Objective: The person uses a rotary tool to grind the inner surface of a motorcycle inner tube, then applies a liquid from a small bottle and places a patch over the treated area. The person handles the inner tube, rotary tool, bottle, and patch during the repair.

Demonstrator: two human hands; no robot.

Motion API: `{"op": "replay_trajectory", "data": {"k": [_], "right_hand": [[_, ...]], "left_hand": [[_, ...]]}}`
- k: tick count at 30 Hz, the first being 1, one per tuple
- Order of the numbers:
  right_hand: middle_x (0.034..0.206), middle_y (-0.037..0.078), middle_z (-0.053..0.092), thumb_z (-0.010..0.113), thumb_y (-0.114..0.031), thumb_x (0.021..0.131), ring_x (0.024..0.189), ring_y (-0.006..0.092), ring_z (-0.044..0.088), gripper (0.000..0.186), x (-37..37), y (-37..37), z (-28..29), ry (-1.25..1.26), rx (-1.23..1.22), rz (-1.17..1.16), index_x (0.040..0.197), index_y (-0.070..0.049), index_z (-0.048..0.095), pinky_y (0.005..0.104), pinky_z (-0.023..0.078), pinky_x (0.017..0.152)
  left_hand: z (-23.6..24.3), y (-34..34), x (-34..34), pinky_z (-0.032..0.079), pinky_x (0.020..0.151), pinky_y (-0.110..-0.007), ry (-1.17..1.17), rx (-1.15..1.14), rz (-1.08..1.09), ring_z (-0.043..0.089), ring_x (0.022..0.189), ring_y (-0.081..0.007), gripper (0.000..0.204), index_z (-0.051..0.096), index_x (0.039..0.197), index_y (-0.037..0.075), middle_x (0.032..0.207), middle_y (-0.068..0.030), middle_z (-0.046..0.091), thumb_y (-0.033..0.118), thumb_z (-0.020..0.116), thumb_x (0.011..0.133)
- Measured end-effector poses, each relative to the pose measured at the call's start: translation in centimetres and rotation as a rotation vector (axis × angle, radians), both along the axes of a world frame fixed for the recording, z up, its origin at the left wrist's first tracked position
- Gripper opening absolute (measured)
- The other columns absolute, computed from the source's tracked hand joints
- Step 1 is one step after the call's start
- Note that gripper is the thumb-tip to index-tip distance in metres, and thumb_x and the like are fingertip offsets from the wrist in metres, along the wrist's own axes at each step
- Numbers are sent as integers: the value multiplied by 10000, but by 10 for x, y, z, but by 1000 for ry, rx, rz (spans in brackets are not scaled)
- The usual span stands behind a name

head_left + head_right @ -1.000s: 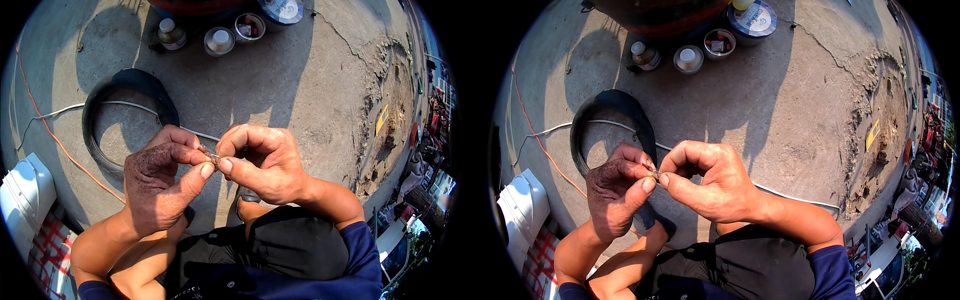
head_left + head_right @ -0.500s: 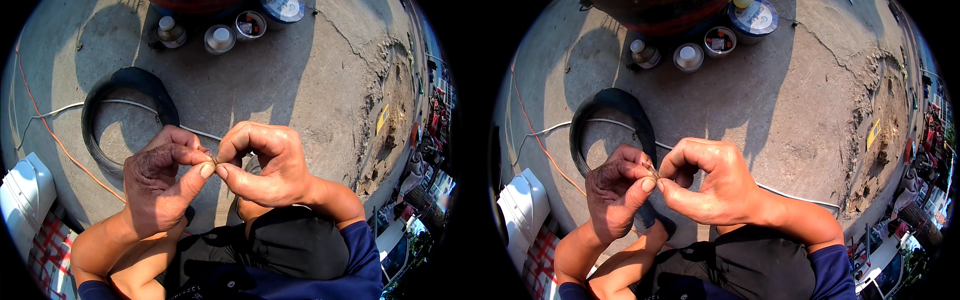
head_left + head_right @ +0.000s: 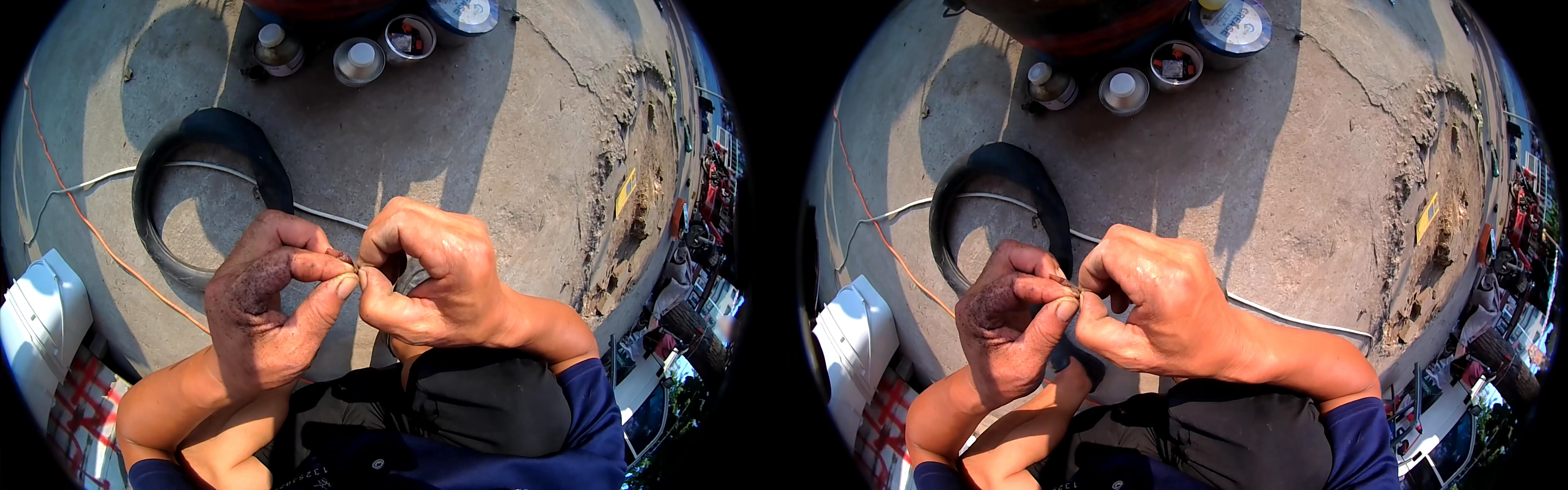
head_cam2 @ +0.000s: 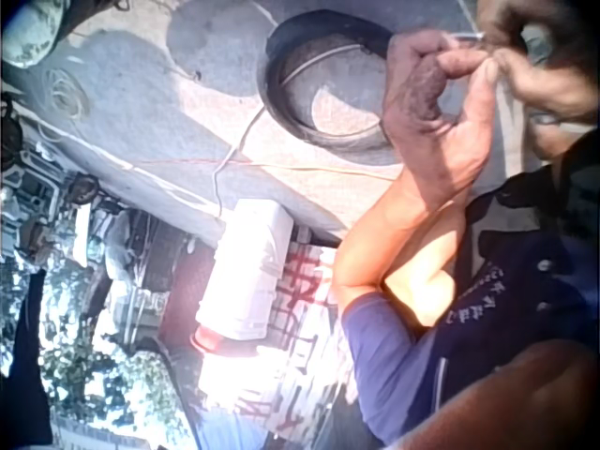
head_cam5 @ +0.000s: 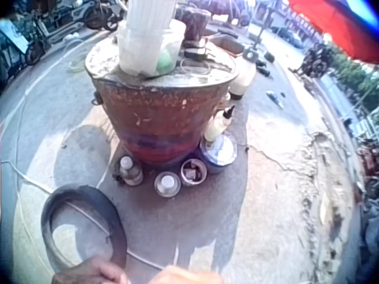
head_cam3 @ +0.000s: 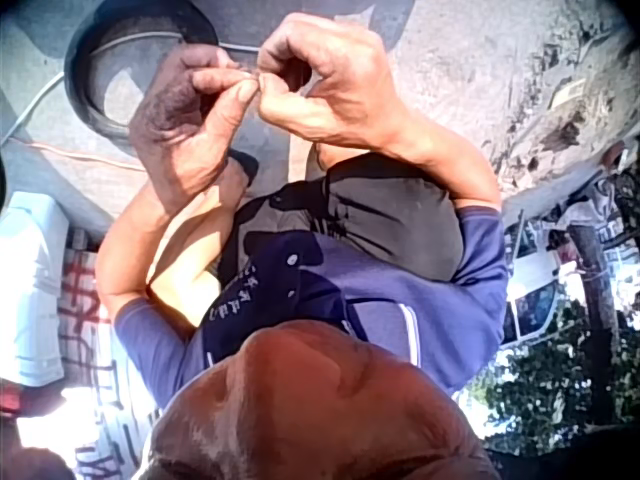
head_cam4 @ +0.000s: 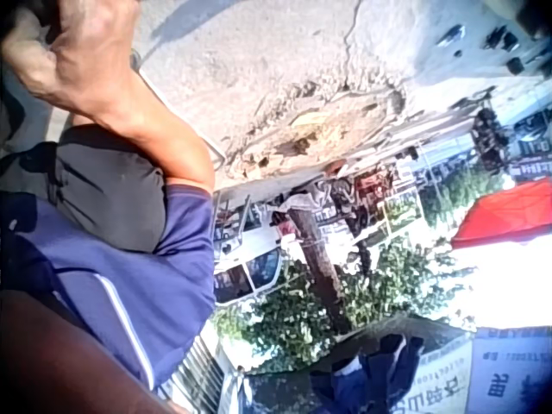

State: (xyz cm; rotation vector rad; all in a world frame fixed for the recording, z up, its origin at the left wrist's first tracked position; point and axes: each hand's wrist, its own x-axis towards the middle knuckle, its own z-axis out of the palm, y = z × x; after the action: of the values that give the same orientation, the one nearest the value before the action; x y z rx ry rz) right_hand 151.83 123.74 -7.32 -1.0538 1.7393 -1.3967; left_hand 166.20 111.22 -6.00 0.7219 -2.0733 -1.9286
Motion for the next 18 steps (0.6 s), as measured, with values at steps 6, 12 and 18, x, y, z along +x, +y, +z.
{"op": "replay_trajectory", "data": {"k": [6, 12, 18], "right_hand": [[634, 58, 524, 692, 0, 733, 535, 136, 509, 152, -2, 3, -4, -165, 18, 40, 760, -31, 545, 283, 396, 475], [680, 9, 541, 664, -6, 778, 626, 54, 496, 105, -2, 7, -5, -493, 76, 64, 785, -14, 559, 246, 403, 524], [746, -12, 593, 639, -24, 830, 691, 30, 528, 56, -3, 7, 3, -836, 182, 50, 831, 6, 592, 212, 436, 589]], "left_hand": [[-1, 1, 2, 468, 728, -272, 9, 49, -18, 583, 836, -160, 80, 688, 877, -5, 900, -106, 605, 10, 724, 807], [4, 0, 2, 472, 786, -280, -25, 241, -15, 567, 898, -154, 68, 664, 921, -22, 986, -115, 581, 27, 678, 877], [3, -2, 1, 466, 802, -281, -20, 292, -62, 556, 897, -149, 56, 640, 917, -26, 989, -109, 572, 28, 637, 907]]}}
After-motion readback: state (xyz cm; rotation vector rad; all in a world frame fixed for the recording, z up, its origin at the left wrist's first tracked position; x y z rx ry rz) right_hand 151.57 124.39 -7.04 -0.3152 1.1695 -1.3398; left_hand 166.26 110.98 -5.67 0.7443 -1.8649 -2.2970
